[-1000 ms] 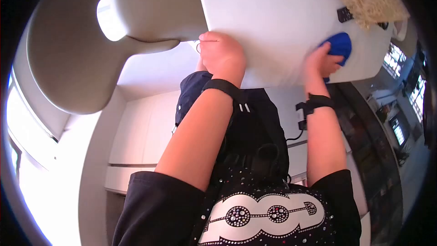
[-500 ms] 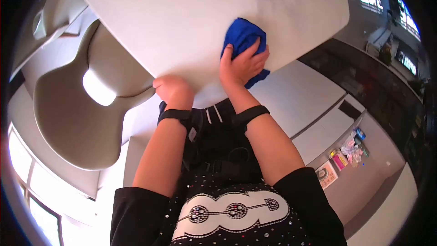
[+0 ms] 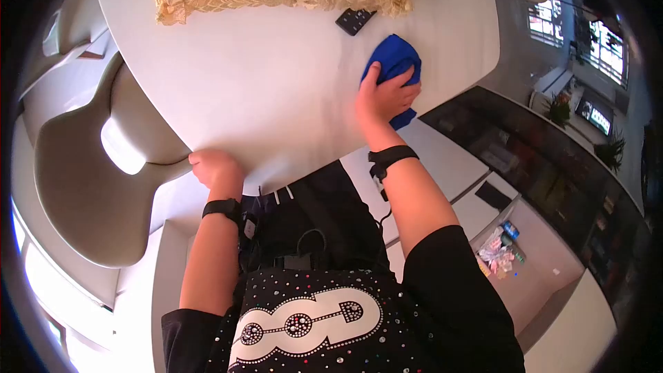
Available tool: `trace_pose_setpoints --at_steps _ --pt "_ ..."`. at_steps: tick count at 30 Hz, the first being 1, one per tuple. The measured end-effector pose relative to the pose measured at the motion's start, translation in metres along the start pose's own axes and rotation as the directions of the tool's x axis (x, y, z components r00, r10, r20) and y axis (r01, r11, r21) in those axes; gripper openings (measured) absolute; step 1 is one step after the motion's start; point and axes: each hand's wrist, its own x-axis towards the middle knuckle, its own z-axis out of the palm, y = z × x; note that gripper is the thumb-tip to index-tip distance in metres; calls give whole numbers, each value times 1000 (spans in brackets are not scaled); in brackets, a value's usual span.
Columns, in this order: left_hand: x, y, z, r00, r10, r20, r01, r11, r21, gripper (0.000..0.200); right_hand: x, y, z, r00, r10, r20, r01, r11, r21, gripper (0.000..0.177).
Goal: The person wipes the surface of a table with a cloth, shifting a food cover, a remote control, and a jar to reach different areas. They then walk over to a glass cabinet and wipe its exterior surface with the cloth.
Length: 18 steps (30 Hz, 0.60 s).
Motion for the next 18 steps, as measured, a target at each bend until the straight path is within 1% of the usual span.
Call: trace_pose_setpoints --at_steps 3,4,5,6,9,11,12,13,15,17,18 --pt "0 -2 0 999 -7 -42 6 1000 -14 61 45 12 2 999 -45 -21 45 999 5 82" --pt "1 -4 0 997 29 -67 -29 1000 -2 61 61 14 1 999 -41 -14 41 999 -12 83" --pt "2 -5 2 994 65 -90 -64 998 11 61 77 17 0 997 -69 -29 69 997 -20 82" --pt "10 -9 6 989 76 -129 -71 996 48 62 95 20 1 995 -88 -40 87 996 -21 82" --pt "14 -13 6 982 72 -177 -61 996 66 61 157 32 -3 992 -119 -33 118 993 -19 80" --pt "41 -33 13 982 126 -138 -122 992 36 61 201 35 -2 990 -136 -28 136 991 -9 80" --pt "44 -36 12 981 138 -138 -135 990 30 59 223 38 1 992 -112 -49 111 994 -17 80" --pt "38 -32 9 984 120 -133 -122 993 -6 58 243 44 2 994 -84 -70 82 996 -28 81" --pt "18 -14 -4 992 62 -111 -72 994 -88 55 257 42 2 994 -94 -57 92 995 -23 83" --pt "3 -1 -8 996 37 -85 -49 989 -139 53 264 41 7 995 -71 -63 64 992 -112 85" --pt "2 1 -7 993 1 -118 -17 991 -133 55 271 46 6 991 -110 -70 104 991 -87 86"
